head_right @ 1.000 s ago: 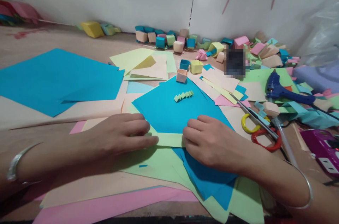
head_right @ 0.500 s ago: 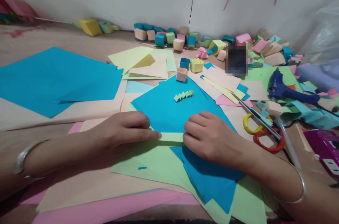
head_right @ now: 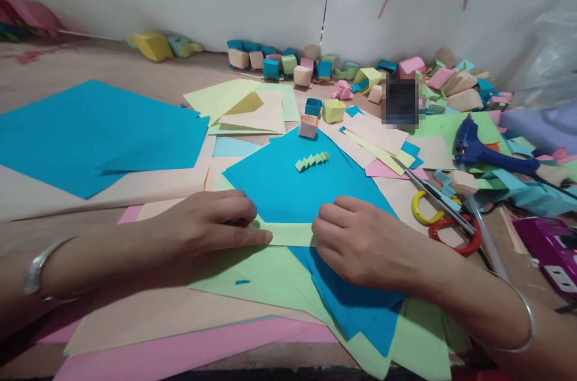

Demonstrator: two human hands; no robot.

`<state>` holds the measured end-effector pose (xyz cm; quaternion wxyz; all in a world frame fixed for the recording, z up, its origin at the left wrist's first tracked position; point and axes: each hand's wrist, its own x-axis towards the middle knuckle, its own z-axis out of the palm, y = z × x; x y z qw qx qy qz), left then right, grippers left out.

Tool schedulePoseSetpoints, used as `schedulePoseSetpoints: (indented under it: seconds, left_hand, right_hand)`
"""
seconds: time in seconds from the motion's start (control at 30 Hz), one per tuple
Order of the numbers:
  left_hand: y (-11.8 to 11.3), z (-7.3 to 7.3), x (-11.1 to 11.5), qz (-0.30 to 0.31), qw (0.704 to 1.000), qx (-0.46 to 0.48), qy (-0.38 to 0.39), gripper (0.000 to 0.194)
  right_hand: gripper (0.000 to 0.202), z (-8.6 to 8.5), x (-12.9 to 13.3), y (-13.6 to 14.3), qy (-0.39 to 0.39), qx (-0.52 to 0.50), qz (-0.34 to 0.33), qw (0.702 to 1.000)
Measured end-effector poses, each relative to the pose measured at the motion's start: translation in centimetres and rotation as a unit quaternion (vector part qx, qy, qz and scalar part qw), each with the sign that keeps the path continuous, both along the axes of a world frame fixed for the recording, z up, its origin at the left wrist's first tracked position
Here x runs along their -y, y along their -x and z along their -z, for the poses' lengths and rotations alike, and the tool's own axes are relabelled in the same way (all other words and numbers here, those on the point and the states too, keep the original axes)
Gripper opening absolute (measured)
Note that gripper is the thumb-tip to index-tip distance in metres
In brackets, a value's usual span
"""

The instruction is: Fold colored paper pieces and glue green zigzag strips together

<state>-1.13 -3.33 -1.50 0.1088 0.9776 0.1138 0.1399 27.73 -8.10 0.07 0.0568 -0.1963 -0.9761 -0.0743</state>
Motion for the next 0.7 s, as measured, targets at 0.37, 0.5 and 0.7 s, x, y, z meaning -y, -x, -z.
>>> schedulePoseSetpoints:
  seconds: [0.37, 0.5, 0.7]
  left_hand:
    - [0.06, -0.46, -0.09, 0.032, 0.999, -0.011, 0.005, 0.032]
    - [0.12, -0.58, -0.19, 0.034, 0.999, -0.022, 0.0, 0.033]
    - [0.03, -0.59, 0.02, 0.035, 0.999, -0.031, -0.012, 0.031]
  right_hand:
    - [0.035, -0.38, -0.16, -0.06, 0.001, 0.006, 0.012, 1.0]
    - [0.037, -0.46, -0.02, -0.11, 0.022, 0.008, 0.019, 1.0]
    - [0.031, -0.33, 0.32, -0.07, 0.06, 0.001, 0.077, 0.995]
